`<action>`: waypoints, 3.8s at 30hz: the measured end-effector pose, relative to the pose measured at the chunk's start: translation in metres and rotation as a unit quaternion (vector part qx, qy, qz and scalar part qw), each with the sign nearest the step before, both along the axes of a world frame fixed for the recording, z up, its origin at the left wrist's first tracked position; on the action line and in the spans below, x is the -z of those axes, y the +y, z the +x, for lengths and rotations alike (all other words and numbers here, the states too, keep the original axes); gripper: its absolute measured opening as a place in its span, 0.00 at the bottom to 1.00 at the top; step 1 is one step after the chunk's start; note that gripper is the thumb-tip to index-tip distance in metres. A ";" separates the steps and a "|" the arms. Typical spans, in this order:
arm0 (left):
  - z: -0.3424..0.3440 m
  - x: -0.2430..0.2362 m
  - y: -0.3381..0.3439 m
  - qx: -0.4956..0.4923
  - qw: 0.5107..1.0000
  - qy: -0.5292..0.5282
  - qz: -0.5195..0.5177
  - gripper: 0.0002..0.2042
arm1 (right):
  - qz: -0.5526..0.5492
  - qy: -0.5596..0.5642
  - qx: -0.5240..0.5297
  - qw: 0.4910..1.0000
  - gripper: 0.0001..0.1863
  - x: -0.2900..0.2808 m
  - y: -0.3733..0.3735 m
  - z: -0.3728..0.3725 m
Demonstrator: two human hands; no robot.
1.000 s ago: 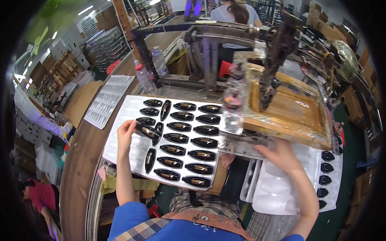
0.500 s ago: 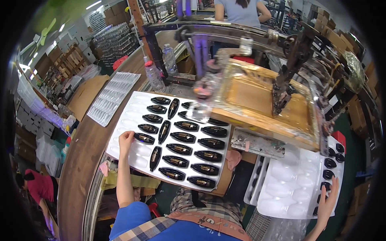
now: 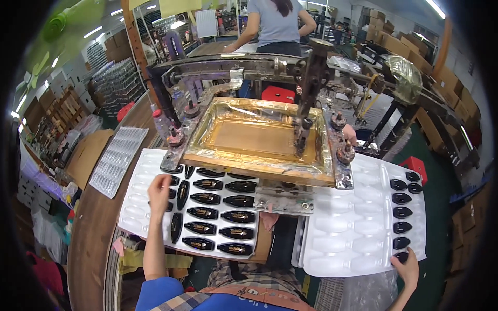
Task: Placing small objects into a screen printing machine, operating the manual press, and removing the finished objects.
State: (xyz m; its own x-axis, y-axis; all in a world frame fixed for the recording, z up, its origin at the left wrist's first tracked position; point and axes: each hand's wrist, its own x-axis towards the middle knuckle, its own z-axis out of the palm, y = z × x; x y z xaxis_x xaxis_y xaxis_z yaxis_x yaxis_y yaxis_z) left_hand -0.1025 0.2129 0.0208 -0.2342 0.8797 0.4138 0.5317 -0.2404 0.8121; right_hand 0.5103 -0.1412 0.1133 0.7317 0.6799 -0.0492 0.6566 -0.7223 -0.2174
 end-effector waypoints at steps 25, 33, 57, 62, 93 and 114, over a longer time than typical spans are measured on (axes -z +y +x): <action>0.187 -0.025 0.086 0.365 0.745 -0.558 -0.029 0.11 | 0.235 0.105 -0.362 0.896 0.23 -0.040 0.196 -0.129; 0.078 -0.041 0.010 0.224 0.874 -0.418 -0.104 0.13 | 0.182 0.162 -0.452 0.858 0.30 -0.014 0.284 -0.195; -0.076 0.041 -0.128 -0.138 0.926 -0.353 0.006 0.10 | 0.216 0.004 -0.487 0.846 0.35 0.017 0.271 -0.213; -0.083 0.066 -0.137 -0.198 0.911 -0.359 0.052 0.10 | 0.240 -0.013 -0.507 0.828 0.34 0.021 0.271 -0.216; -0.121 0.071 -0.082 -0.169 0.978 0.067 -0.105 0.08 | 0.237 -0.010 -0.508 0.828 0.32 0.017 0.268 -0.213; -0.012 0.003 -0.069 -0.053 0.989 0.107 0.089 0.08 | 0.171 -0.113 -0.169 0.964 0.27 -0.039 0.192 -0.023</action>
